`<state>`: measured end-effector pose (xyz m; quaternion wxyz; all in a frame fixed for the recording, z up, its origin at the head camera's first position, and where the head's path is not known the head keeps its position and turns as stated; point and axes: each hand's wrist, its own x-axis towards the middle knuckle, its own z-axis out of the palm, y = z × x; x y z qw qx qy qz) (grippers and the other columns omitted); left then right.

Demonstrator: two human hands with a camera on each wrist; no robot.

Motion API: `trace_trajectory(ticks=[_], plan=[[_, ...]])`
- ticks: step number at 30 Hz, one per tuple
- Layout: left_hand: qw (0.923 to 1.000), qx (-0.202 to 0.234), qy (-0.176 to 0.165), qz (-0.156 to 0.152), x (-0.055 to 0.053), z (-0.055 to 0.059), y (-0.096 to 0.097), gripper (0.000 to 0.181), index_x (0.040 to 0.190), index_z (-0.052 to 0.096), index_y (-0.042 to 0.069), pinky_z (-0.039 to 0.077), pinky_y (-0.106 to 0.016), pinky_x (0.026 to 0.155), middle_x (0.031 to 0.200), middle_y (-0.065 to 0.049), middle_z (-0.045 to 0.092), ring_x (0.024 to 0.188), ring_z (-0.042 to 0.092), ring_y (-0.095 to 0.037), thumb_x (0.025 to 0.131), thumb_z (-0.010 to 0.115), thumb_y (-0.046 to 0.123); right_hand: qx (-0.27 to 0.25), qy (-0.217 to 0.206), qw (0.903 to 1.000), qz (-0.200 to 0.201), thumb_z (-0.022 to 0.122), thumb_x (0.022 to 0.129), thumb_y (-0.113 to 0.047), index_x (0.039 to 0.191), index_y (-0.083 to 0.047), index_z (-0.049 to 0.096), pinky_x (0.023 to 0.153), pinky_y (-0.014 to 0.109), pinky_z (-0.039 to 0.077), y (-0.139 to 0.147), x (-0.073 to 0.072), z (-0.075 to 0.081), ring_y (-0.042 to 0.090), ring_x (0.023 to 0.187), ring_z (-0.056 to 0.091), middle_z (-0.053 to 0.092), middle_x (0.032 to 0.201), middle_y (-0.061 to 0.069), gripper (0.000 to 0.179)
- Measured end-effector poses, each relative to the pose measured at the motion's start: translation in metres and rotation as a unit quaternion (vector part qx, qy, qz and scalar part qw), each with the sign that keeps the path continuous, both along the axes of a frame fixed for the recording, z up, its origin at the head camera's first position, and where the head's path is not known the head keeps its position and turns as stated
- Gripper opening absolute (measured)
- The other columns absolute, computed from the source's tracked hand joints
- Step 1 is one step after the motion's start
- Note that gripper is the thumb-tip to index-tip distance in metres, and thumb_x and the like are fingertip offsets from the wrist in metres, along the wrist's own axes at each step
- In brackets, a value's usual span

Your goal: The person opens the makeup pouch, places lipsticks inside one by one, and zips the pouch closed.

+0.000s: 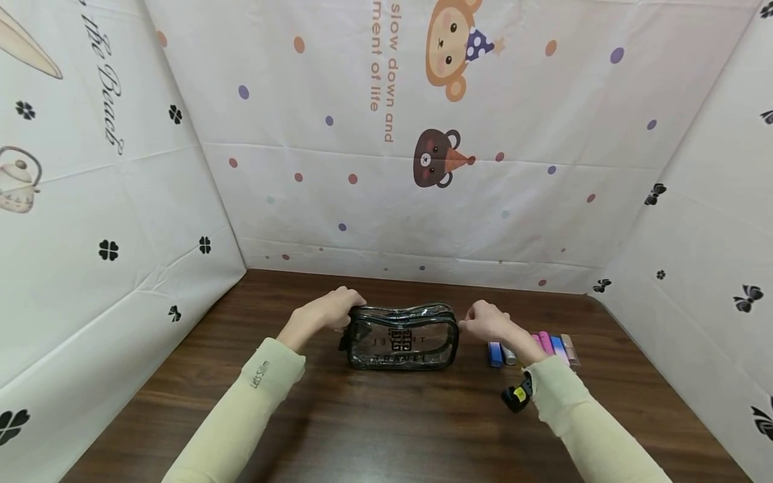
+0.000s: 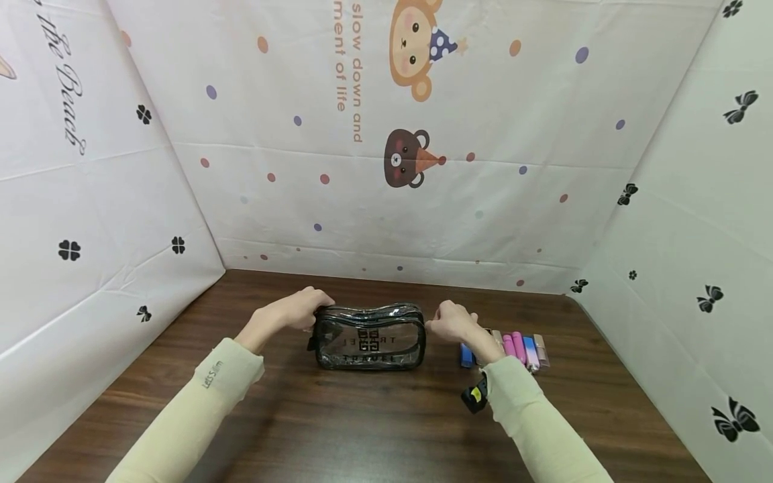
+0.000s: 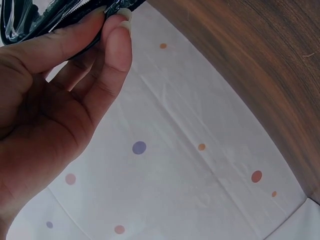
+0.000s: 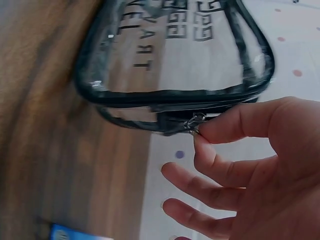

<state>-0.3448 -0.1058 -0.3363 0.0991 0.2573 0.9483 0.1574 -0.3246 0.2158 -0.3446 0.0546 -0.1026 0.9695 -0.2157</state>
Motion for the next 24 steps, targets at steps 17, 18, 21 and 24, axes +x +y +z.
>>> trace_trajectory(ticks=[17, 18, 21, 24], plan=[[0.9929, 0.094, 0.006, -0.072, 0.002, 0.013, -0.003, 0.014, 0.114, 0.037, 0.008, 0.037, -0.034, 0.072, 0.097, -0.009, 0.05, 0.07, 0.042, -0.016, 0.101, 0.039, 0.004, -0.023, -0.021, 0.9995, 0.01, 0.054, 0.094, -0.023, 0.052, -0.017, 0.039, 0.062, 0.032, 0.029, 0.007, -0.004, -0.018, 0.011, 0.049, 0.028, 0.028, 0.049, -0.007, 0.045], [0.9931, 0.09, 0.004, -0.076, 0.002, 0.014, -0.002, 0.012, 0.115, 0.038, 0.009, 0.038, -0.034, 0.073, 0.1, -0.008, 0.051, 0.072, 0.043, -0.016, 0.103, 0.039, 0.007, -0.022, -0.02, 0.9995, 0.009, 0.054, 0.094, -0.023, 0.052, -0.016, 0.039, 0.063, 0.034, 0.03, 0.008, -0.004, -0.019, 0.011, 0.049, 0.028, 0.028, 0.049, -0.007, 0.045], [0.9947, 0.069, -0.001, -0.077, 0.003, 0.015, -0.001, 0.015, 0.118, 0.045, 0.011, 0.041, -0.034, 0.076, 0.103, -0.006, 0.055, 0.078, 0.049, -0.015, 0.105, 0.039, 0.016, -0.022, -0.021, 0.9995, 0.005, 0.054, 0.095, -0.023, 0.052, -0.016, 0.038, 0.067, 0.036, 0.031, 0.008, -0.005, -0.019, 0.011, 0.049, 0.027, 0.028, 0.049, -0.006, 0.046], [0.9964, 0.05, -0.006, -0.068, 0.004, 0.015, -0.001, 0.018, 0.118, 0.051, 0.013, 0.042, -0.034, 0.077, 0.107, -0.005, 0.059, 0.082, 0.052, -0.015, 0.104, 0.041, 0.019, -0.029, -0.02, 0.9993, 0.009, 0.053, 0.095, -0.022, 0.052, -0.016, 0.038, 0.064, 0.034, 0.031, 0.006, -0.006, -0.021, 0.011, 0.049, 0.026, 0.028, 0.049, -0.006, 0.046]])
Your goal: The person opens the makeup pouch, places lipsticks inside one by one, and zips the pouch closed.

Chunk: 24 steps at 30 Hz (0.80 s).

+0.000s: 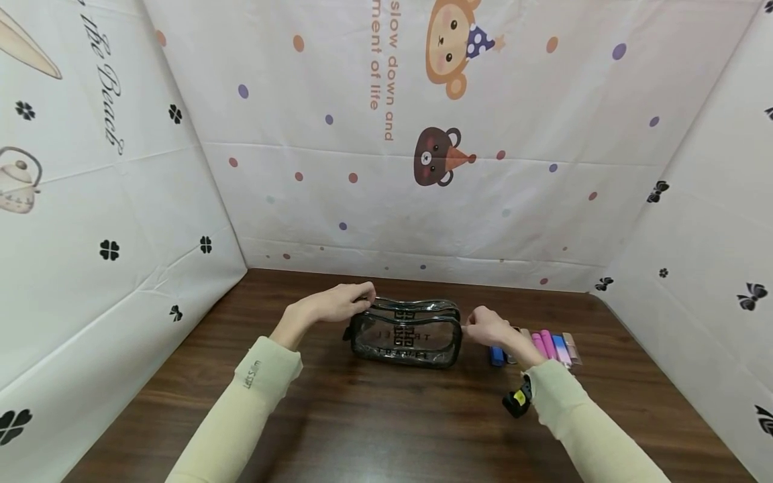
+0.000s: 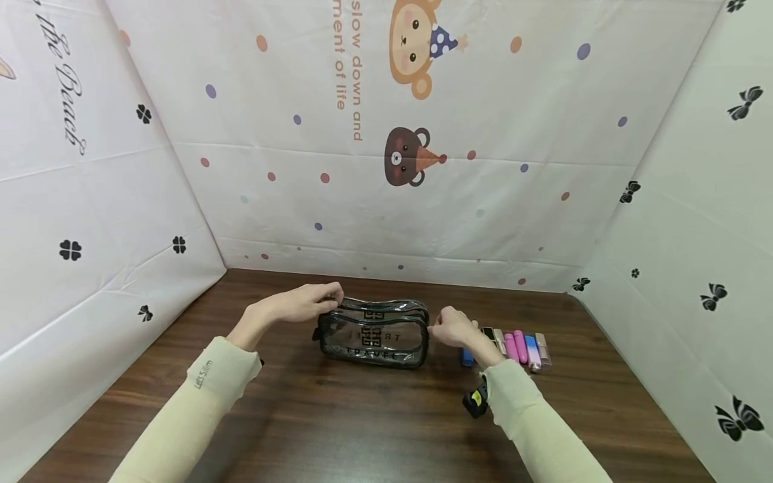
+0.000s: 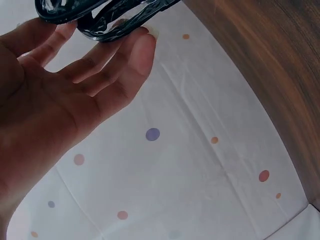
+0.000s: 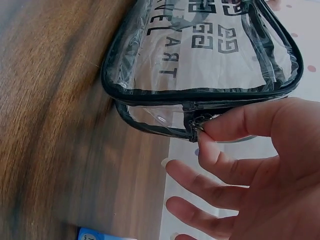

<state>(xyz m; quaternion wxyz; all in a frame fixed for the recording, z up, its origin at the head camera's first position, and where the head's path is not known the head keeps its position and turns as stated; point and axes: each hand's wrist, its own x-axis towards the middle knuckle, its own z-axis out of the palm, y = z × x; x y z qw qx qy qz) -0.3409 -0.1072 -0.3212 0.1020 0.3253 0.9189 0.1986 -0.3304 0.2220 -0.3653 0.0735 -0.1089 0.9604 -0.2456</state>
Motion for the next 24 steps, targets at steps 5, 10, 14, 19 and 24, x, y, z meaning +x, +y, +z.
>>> trace_trajectory(ticks=[5, 10, 14, 19, 24], plan=[[0.9994, -0.015, -0.025, 0.016, 0.001, 0.0, -0.003, 0.018, 0.119, 0.052, 0.017, 0.042, -0.035, 0.074, 0.114, -0.004, 0.059, 0.078, 0.053, -0.016, 0.102, 0.047, 0.022, -0.05, -0.027, 0.9978, 0.034, 0.051, 0.092, -0.01, 0.054, -0.014, 0.037, 0.053, 0.026, 0.024, 0.003, -0.004, -0.002, 0.008, 0.048, 0.021, 0.026, 0.051, -0.007, 0.041], [0.9988, -0.018, -0.037, 0.025, 0.003, 0.0, -0.004, 0.024, 0.122, 0.051, 0.02, 0.044, -0.038, 0.081, 0.125, -0.006, 0.058, 0.092, 0.054, -0.016, 0.099, 0.052, 0.026, -0.116, -0.064, 0.9904, 0.038, 0.048, 0.09, -0.003, 0.07, 0.001, 0.061, 0.052, 0.024, 0.031, 0.017, -0.005, 0.0, 0.006, 0.053, 0.036, 0.066, 0.075, 0.013, 0.024], [0.9986, -0.019, -0.041, 0.028, 0.005, 0.0, -0.005, 0.029, 0.126, 0.049, 0.019, 0.044, -0.039, 0.085, 0.128, -0.007, 0.055, 0.1, 0.053, -0.017, 0.099, 0.053, 0.028, -0.049, -0.027, 0.9984, -0.004, 0.051, 0.096, -0.011, 0.084, 0.006, 0.068, 0.052, 0.025, 0.038, 0.027, -0.002, 0.0, 0.009, 0.057, 0.051, 0.071, 0.086, 0.021, 0.027], [0.9982, -0.02, -0.044, 0.035, 0.006, 0.002, -0.005, 0.032, 0.129, 0.048, 0.018, 0.043, -0.04, 0.086, 0.128, -0.007, 0.054, 0.1, 0.052, -0.019, 0.099, 0.054, 0.027, 0.134, 0.026, 0.9875, -0.079, 0.064, 0.09, -0.031, 0.076, -0.006, 0.061, 0.054, 0.035, 0.041, 0.033, 0.002, -0.011, 0.019, 0.061, 0.052, 0.058, 0.07, 0.007, 0.029], [0.9982, -0.025, -0.044, 0.031, 0.005, 0.002, -0.005, 0.033, 0.13, 0.047, 0.016, 0.044, -0.042, 0.089, 0.132, -0.009, 0.052, 0.104, 0.052, -0.02, 0.099, 0.053, 0.027, 0.199, 0.046, 0.975, -0.088, 0.072, 0.082, -0.036, 0.073, -0.01, 0.059, 0.069, 0.049, 0.046, 0.035, 0.003, -0.026, 0.026, 0.073, 0.059, 0.061, 0.077, 0.008, 0.031]])
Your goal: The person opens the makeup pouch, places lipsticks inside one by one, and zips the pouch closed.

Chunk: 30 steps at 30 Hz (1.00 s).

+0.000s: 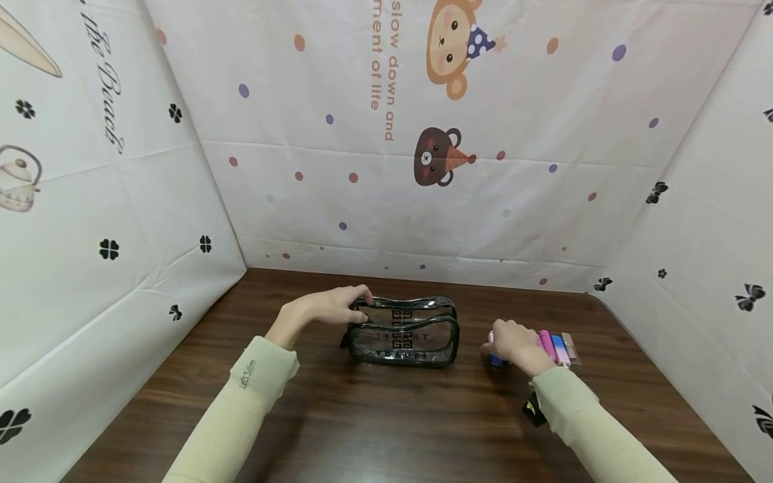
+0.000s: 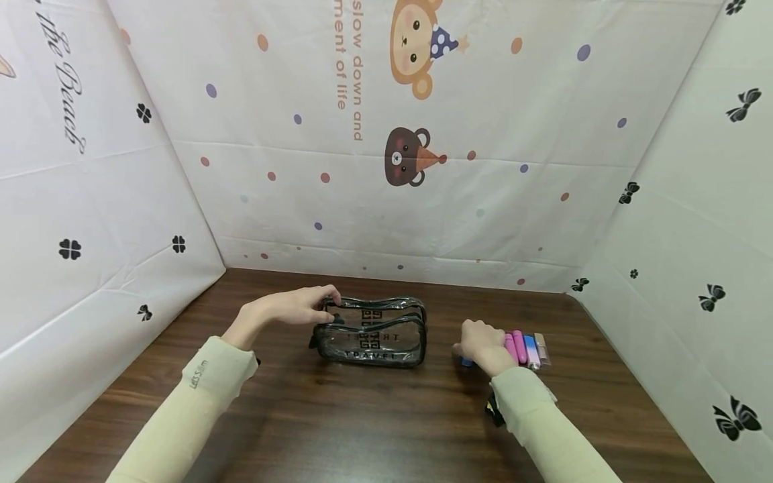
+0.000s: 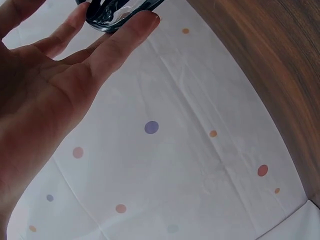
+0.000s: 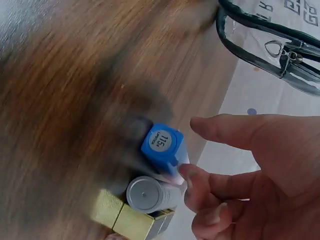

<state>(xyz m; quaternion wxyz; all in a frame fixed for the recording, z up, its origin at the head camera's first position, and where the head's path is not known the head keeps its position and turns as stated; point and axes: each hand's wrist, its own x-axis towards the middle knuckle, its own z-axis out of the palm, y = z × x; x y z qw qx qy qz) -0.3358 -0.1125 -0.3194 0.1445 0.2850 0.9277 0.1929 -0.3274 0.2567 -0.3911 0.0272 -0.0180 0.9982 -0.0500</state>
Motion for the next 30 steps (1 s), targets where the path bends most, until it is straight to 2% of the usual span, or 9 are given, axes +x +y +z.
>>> trace_trajectory(ticks=[5, 12, 18, 21, 26, 28, 30], plan=[[1.0, 0.001, -0.006, 0.002, 0.0, -0.001, 0.001, 0.034, 0.13, 0.046, 0.017, 0.044, -0.043, 0.092, 0.135, -0.01, 0.05, 0.109, 0.052, -0.021, 0.099, 0.053, 0.028, 0.027, 0.002, 0.9996, 0.001, 0.073, 0.08, -0.034, 0.077, -0.009, 0.061, 0.079, 0.054, 0.041, 0.0, 0.0, -0.003, 0.028, 0.076, 0.06, 0.063, 0.08, 0.008, 0.028], [1.0, 0.0, -0.003, 0.001, 0.001, 0.0, 0.001, 0.036, 0.131, 0.046, 0.017, 0.043, -0.042, 0.091, 0.135, -0.009, 0.051, 0.108, 0.052, -0.02, 0.099, 0.053, 0.03, -0.002, 0.006, 1.0, 0.0, 0.072, 0.078, -0.029, 0.079, -0.007, 0.061, 0.061, 0.042, 0.044, 0.004, -0.003, -0.006, 0.025, 0.067, 0.054, 0.059, 0.075, 0.009, 0.025], [1.0, 0.001, -0.001, 0.002, 0.001, -0.002, 0.0, 0.035, 0.131, 0.046, 0.017, 0.043, -0.042, 0.092, 0.134, -0.009, 0.051, 0.108, 0.052, -0.02, 0.099, 0.053, 0.028, -0.065, -0.008, 0.9978, -0.003, 0.068, 0.082, -0.024, 0.08, -0.003, 0.058, 0.056, 0.034, 0.039, 0.007, -0.002, -0.003, 0.022, 0.063, 0.052, 0.056, 0.072, 0.008, 0.023], [1.0, 0.0, -0.002, 0.002, 0.001, -0.002, 0.0, 0.035, 0.132, 0.046, 0.017, 0.043, -0.043, 0.093, 0.135, -0.009, 0.05, 0.11, 0.052, -0.021, 0.099, 0.053, 0.027, -0.09, 0.004, 0.9959, 0.003, 0.068, 0.083, -0.022, 0.072, -0.005, 0.056, 0.05, 0.031, 0.035, 0.008, -0.001, 0.002, 0.017, 0.055, 0.048, 0.051, 0.063, 0.004, 0.024], [1.0, 0.005, -0.005, 0.002, -0.001, -0.003, -0.002, 0.035, 0.132, 0.046, 0.016, 0.043, -0.045, 0.095, 0.137, -0.01, 0.049, 0.114, 0.052, -0.022, 0.099, 0.053, 0.026, -0.117, 0.017, 0.9928, 0.018, 0.069, 0.084, -0.023, 0.051, -0.014, 0.047, 0.043, 0.023, 0.023, 0.007, -0.001, 0.014, 0.008, 0.044, 0.031, 0.036, 0.046, -0.007, 0.041], [1.0, 0.007, -0.005, 0.003, -0.002, -0.004, -0.002, 0.035, 0.132, 0.046, 0.017, 0.043, -0.044, 0.094, 0.137, -0.01, 0.049, 0.113, 0.052, -0.022, 0.099, 0.053, 0.026, -0.124, 0.018, 0.9917, 0.027, 0.069, 0.084, -0.023, 0.049, -0.011, 0.051, 0.043, 0.022, 0.021, 0.006, -0.001, 0.019, 0.006, 0.043, 0.028, 0.034, 0.043, -0.008, 0.042], [1.0, 0.007, -0.005, 0.003, -0.001, -0.004, -0.002, 0.036, 0.132, 0.046, 0.017, 0.043, -0.044, 0.094, 0.137, -0.01, 0.049, 0.112, 0.052, -0.022, 0.099, 0.053, 0.026, -0.126, 0.021, 0.9912, 0.035, 0.069, 0.085, -0.024, 0.054, -0.008, 0.06, 0.043, 0.022, 0.022, 0.005, 0.0, 0.024, 0.007, 0.044, 0.031, 0.04, 0.044, -0.008, 0.036]])
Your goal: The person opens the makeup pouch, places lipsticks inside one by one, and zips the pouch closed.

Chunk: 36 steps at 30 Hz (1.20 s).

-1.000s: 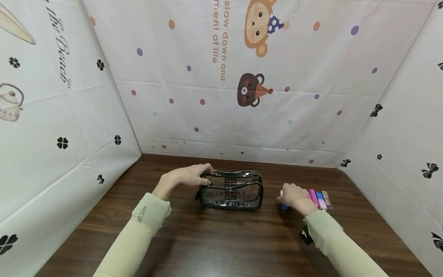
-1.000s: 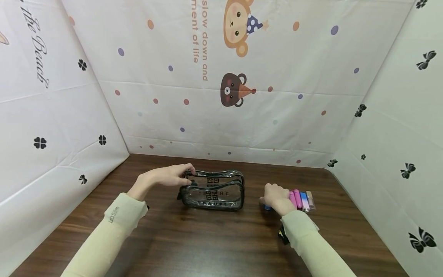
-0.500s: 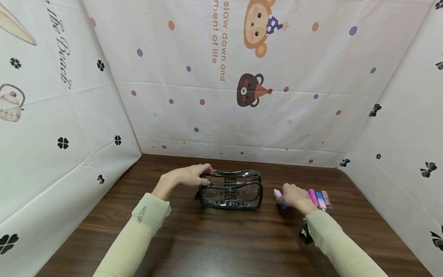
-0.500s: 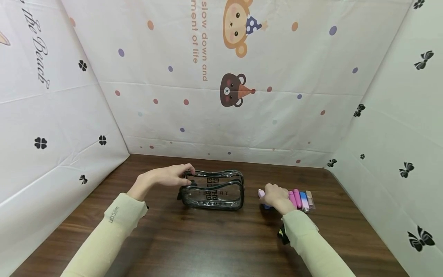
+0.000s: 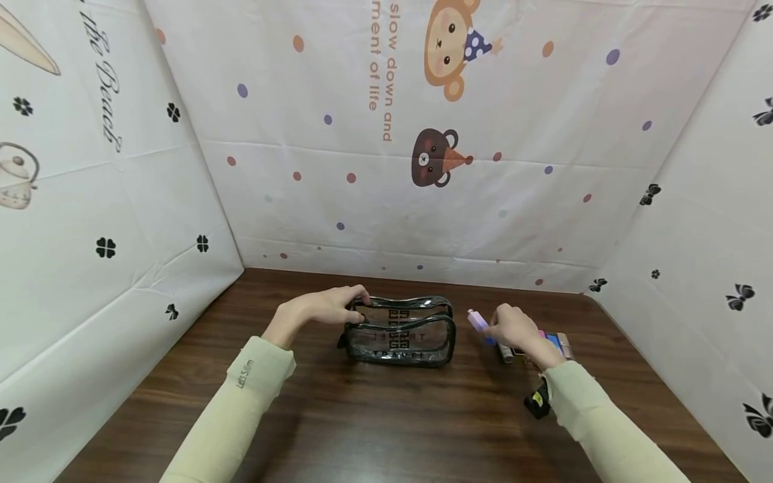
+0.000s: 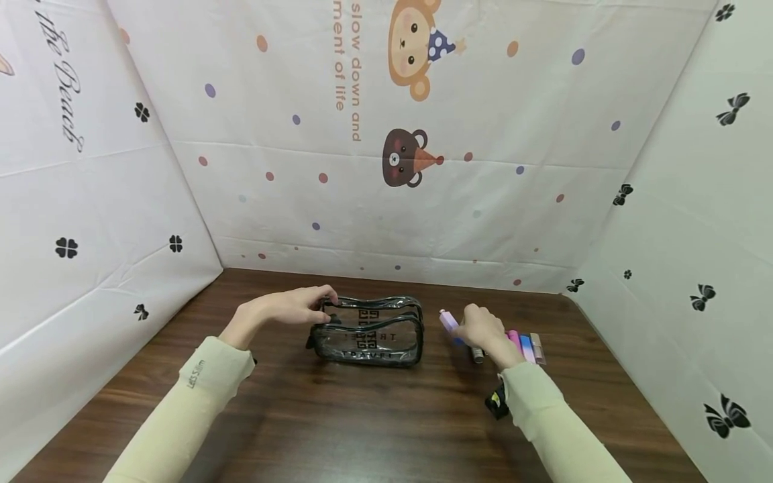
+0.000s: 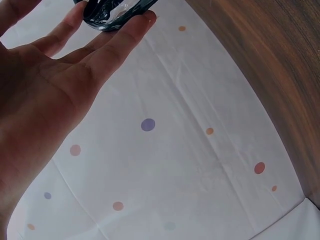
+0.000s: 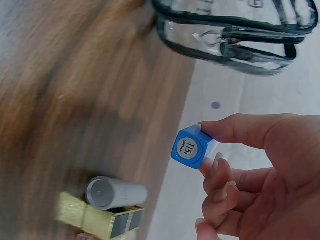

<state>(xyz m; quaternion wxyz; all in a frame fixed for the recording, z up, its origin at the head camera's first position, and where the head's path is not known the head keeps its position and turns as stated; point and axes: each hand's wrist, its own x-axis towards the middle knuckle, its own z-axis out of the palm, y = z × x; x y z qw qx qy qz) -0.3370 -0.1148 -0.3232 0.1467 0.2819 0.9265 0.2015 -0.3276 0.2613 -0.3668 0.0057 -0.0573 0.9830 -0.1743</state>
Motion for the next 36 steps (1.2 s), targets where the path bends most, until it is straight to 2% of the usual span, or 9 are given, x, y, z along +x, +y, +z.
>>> trace_trajectory(ticks=[5, 10, 16, 26, 36], plan=[[1.0, 0.002, -0.003, 0.003, 0.001, 0.0, 0.0, 0.035, 0.132, 0.046, 0.017, 0.043, -0.045, 0.094, 0.139, -0.011, 0.048, 0.113, 0.052, -0.022, 0.098, 0.053, 0.027, -0.006, 0.005, 0.9999, 0.007, 0.068, 0.086, -0.022, 0.077, -0.002, 0.071, 0.046, 0.024, 0.031, -0.006, 0.001, 0.014, 0.011, 0.051, 0.042, 0.062, 0.06, 0.002, 0.023], [1.0, 0.004, -0.006, 0.005, 0.002, 0.001, 0.002, 0.036, 0.132, 0.045, 0.018, 0.043, -0.045, 0.096, 0.14, -0.011, 0.047, 0.114, 0.051, -0.022, 0.098, 0.054, 0.027, -0.015, 0.009, 0.9998, 0.011, 0.068, 0.087, -0.023, 0.083, -0.001, 0.072, 0.048, 0.026, 0.038, -0.013, 0.002, 0.029, 0.015, 0.058, 0.052, 0.07, 0.073, 0.008, 0.023], [1.0, 0.002, -0.004, 0.004, 0.002, 0.001, 0.002, 0.036, 0.132, 0.045, 0.018, 0.043, -0.045, 0.095, 0.14, -0.011, 0.047, 0.114, 0.052, -0.022, 0.098, 0.053, 0.027, -0.011, 0.025, 0.9994, 0.019, 0.069, 0.086, -0.025, 0.079, -0.003, 0.071, 0.049, 0.027, 0.04, -0.022, 0.001, 0.044, 0.015, 0.059, 0.055, 0.07, 0.073, 0.008, 0.023], [1.0, 0.003, -0.006, 0.002, 0.0, 0.001, 0.001, 0.037, 0.133, 0.045, 0.017, 0.043, -0.042, 0.089, 0.137, -0.012, 0.049, 0.103, 0.052, -0.02, 0.098, 0.054, 0.028, -0.001, 0.054, 0.9974, 0.048, 0.069, 0.086, -0.024, 0.078, -0.004, 0.072, 0.049, 0.025, 0.036, -0.039, 0.001, 0.062, 0.014, 0.057, 0.05, 0.068, 0.07, 0.006, 0.022], [1.0, 0.004, -0.003, 0.002, -0.001, 0.0, 0.001, 0.036, 0.131, 0.046, 0.018, 0.043, -0.044, 0.093, 0.137, -0.01, 0.049, 0.112, 0.052, -0.021, 0.098, 0.055, 0.029, 0.002, 0.076, 0.994, 0.079, 0.072, 0.084, -0.024, 0.075, -0.005, 0.068, 0.049, 0.025, 0.034, -0.057, 0.004, 0.071, 0.012, 0.053, 0.045, 0.063, 0.064, 0.002, 0.022]])
